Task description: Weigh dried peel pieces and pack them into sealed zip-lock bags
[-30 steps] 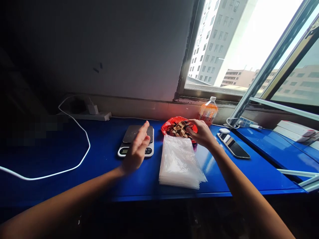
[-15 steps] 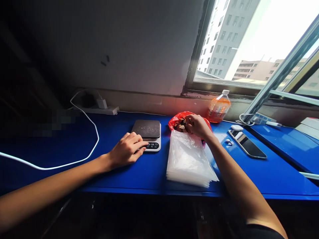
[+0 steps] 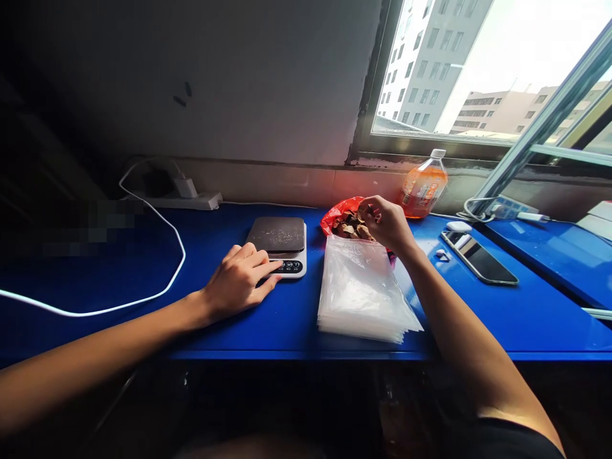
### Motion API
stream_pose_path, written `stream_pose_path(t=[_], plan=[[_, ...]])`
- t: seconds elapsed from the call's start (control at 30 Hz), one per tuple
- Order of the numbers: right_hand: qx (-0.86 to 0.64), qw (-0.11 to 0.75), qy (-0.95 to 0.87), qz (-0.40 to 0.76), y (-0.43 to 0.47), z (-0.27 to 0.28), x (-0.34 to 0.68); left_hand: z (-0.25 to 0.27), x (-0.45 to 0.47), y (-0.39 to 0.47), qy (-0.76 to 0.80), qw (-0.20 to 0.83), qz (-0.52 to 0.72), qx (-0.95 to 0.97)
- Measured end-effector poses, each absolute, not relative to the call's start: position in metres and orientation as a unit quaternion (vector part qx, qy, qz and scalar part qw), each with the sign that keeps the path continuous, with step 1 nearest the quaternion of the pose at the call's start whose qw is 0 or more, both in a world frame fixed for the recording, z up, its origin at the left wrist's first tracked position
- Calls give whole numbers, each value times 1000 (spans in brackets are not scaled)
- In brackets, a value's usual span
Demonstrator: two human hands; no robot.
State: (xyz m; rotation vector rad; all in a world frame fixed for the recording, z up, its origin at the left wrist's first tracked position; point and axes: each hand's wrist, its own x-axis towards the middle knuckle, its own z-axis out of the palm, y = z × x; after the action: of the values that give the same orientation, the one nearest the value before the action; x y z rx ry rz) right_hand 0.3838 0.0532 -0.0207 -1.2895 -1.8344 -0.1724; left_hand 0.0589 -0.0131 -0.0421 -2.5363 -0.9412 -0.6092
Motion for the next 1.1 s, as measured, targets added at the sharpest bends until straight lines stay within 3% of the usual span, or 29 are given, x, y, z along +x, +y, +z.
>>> stream_pose_path(t=[0.43, 0.73, 0.97, 1.1], plan=[[-541, 436, -716, -65, 50, -19, 380, -47, 66, -20, -407, 51, -224, -884], [-547, 425, -718, -64, 48, -28, 381, -30, 33, 15, -416, 14, -412, -810], [-557, 410, -718, -71, 54, -34, 382, -34, 41, 11, -365, 12, -387, -847], [-543, 421, -722, -83, 56, -34, 381, -41, 60, -7, -281, 39, -305, -909]])
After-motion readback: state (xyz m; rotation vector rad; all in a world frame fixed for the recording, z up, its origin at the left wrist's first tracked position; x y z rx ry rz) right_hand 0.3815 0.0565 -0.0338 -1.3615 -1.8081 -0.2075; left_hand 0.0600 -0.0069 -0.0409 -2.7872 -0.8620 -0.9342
